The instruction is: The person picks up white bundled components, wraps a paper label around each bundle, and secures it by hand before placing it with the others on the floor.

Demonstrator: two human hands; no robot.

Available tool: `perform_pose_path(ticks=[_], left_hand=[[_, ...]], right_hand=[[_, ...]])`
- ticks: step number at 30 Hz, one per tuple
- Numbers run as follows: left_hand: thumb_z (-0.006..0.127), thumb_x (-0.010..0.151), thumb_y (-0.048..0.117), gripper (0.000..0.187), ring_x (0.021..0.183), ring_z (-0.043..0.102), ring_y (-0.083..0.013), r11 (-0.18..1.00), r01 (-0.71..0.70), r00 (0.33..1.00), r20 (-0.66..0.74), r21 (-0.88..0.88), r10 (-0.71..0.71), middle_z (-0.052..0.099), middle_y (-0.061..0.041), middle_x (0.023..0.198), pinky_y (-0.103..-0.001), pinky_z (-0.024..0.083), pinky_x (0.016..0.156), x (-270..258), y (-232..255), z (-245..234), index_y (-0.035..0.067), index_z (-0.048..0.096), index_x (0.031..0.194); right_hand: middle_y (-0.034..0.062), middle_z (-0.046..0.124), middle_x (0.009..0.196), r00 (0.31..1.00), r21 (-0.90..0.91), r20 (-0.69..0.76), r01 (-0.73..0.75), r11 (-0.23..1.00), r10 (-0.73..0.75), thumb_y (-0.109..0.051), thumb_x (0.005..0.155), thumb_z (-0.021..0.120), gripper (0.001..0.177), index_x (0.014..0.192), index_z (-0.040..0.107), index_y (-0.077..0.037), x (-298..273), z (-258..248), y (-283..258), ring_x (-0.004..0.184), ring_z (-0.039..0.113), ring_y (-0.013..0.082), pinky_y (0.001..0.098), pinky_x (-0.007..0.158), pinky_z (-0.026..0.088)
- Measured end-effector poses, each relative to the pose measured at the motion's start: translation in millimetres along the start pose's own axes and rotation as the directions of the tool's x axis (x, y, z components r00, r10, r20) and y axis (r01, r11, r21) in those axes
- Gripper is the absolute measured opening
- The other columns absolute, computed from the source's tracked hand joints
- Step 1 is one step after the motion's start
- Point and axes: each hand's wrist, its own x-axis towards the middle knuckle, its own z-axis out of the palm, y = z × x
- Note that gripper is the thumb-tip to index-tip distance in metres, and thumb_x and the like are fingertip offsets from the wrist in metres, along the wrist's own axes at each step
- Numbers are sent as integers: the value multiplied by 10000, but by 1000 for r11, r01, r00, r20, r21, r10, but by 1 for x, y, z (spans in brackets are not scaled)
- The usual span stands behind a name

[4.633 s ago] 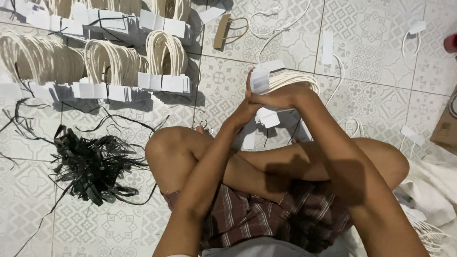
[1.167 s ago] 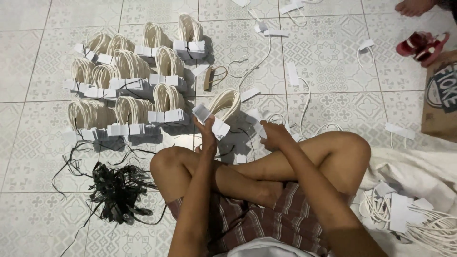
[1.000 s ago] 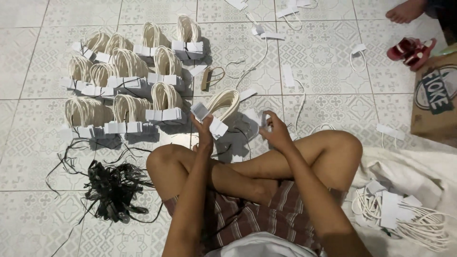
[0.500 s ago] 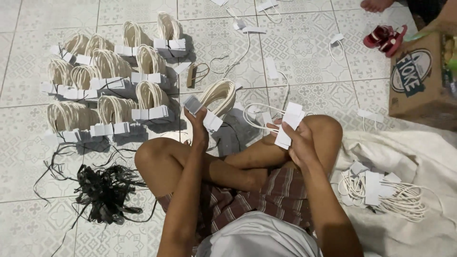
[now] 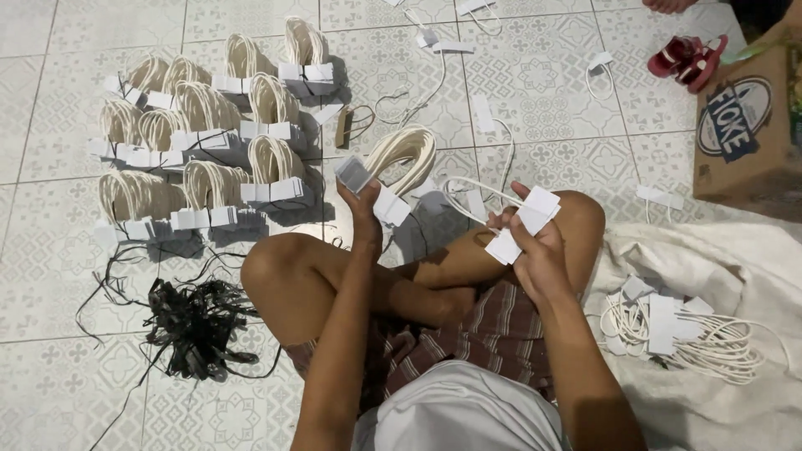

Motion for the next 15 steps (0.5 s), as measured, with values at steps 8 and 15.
perform_pose_path(ticks=[8, 15], left_hand=[[733, 844, 470, 1107, 1440, 276, -400, 1000, 14, 997, 77, 27, -16, 177, -285, 1570, -537, 188, 1200, -19, 2, 15, 177, -8, 1613], [734, 835, 446, 1090, 1420, 317, -370, 1000, 13, 996, 92, -14, -11, 212, -254, 1562, -525, 220, 1190, -39, -14, 27, 203, 22, 1623]], right_hand=[[-20, 442, 755, 997, 138, -43, -56, 989, 62, -413, 1087, 450, 501, 1480, 479, -104, 6, -19, 3, 523, 391, 39, 170, 496, 406], [-62, 358, 687, 995, 10, -100, -10, 1000, 11, -501, 1083, 376, 445, 1189, 530, -97, 8, -22, 2, 471, 299, 37, 166, 432, 322]])
